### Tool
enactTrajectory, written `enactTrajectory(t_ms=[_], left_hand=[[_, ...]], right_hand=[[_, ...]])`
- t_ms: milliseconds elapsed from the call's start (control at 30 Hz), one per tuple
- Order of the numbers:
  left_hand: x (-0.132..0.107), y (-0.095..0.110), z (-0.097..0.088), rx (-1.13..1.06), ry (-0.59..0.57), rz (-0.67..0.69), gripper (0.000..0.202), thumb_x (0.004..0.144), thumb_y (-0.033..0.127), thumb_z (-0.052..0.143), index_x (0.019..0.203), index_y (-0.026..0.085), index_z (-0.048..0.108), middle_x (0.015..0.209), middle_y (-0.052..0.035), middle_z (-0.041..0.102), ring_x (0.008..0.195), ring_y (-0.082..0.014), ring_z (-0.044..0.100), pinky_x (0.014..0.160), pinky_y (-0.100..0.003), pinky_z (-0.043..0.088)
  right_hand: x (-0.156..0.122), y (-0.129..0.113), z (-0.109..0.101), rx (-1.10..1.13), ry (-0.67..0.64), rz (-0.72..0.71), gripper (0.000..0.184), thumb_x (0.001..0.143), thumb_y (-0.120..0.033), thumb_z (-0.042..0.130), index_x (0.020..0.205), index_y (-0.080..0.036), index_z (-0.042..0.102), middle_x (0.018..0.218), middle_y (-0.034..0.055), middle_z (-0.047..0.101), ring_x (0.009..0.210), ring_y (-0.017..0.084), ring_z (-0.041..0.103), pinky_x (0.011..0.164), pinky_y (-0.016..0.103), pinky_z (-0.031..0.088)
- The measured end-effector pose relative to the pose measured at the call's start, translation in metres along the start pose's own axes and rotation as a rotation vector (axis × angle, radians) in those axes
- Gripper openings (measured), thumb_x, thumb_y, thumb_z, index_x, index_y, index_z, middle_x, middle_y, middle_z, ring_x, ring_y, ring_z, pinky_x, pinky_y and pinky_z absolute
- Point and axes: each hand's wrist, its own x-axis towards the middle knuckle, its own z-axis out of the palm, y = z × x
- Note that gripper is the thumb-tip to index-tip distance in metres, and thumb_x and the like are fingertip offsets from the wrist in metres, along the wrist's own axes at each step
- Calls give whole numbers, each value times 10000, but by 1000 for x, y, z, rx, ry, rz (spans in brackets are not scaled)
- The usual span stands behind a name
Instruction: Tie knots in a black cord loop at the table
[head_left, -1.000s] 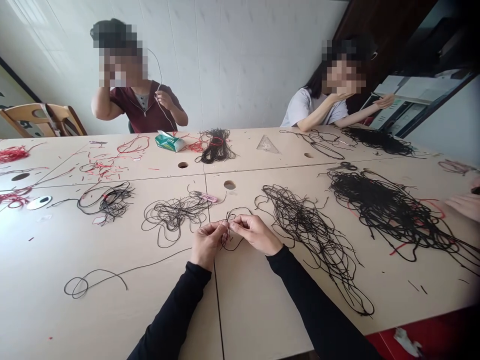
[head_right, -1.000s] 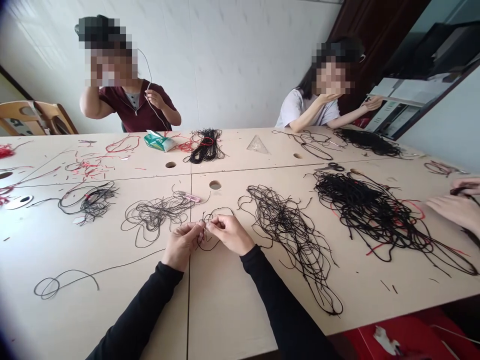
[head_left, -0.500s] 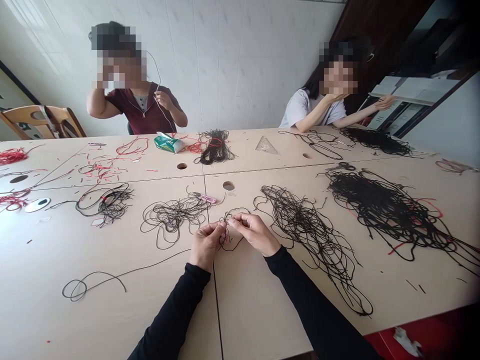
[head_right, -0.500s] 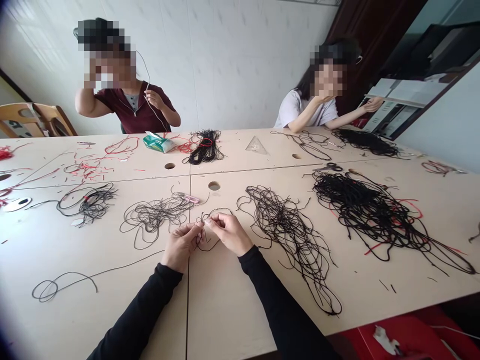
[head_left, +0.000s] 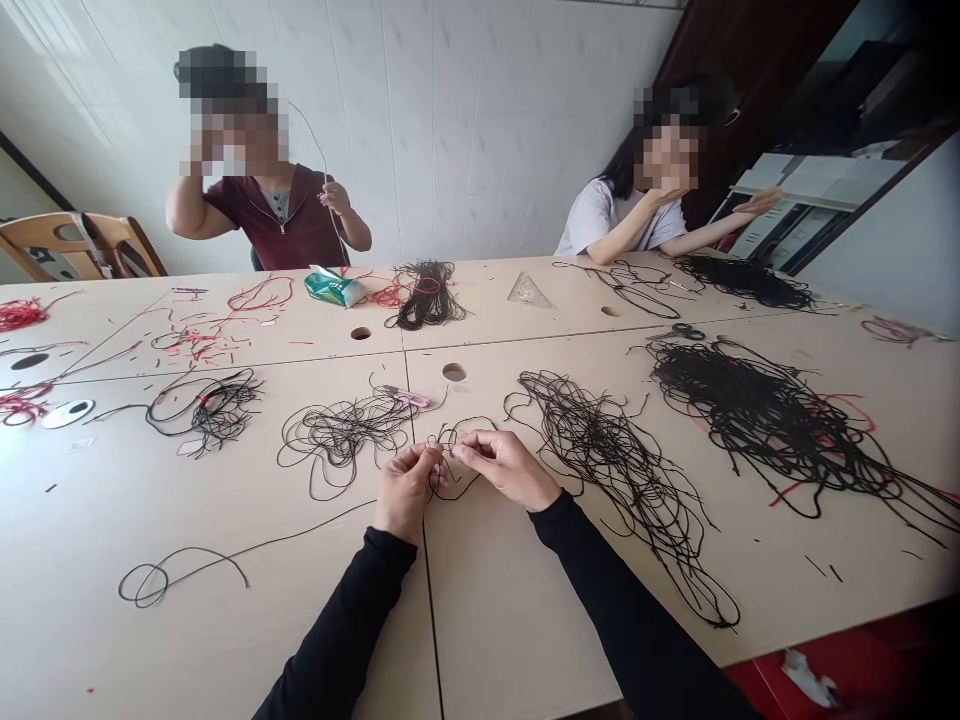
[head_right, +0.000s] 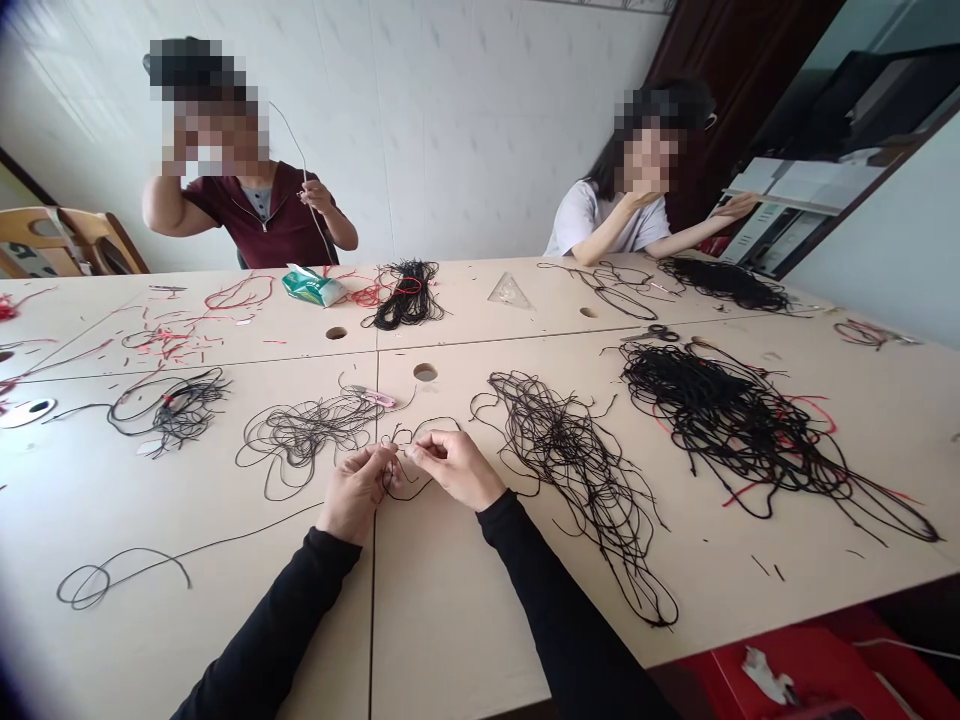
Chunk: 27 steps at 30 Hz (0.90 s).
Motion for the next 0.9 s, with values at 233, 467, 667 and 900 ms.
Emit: enactTrajectory(t_ms=[233,467,667,900], left_hand=[[-1,2,1,-66,28,-1,277,616,325,809,708,107,666,614,7,582,499,-69,518,484,-194,427],[-1,3,2,-77,39,2,282,611,328,809,694,107,654,573,24,541,488,-70,501,469,-195,419],[-2,3,4,-62,73,0,296,589,330,819,685,115,639,583,27,528,502,-78,504,463,-202,423],[-3,2,3,37,29,14,288,640,347,788,644,121,609,563,21,539,451,-66,488,463,-197,388]], right_hand=[[-3,-5,8,-170,76,-90,175,820,-339,611,817,-165,636,737,0,552,631,113,457,589,236,386],[-3,-1,8,-95,-22,-62,192,858,-333,549,786,-161,597,672,-9,528,583,107,431,543,234,363],[-5,-7,9,-73,76,-79,166,874,-341,524,915,-186,567,617,-23,550,516,107,455,524,240,397],[-6,-13,12,0,215,-142,217,878,-370,544,927,-180,637,943,79,672,716,151,595,606,258,498]])
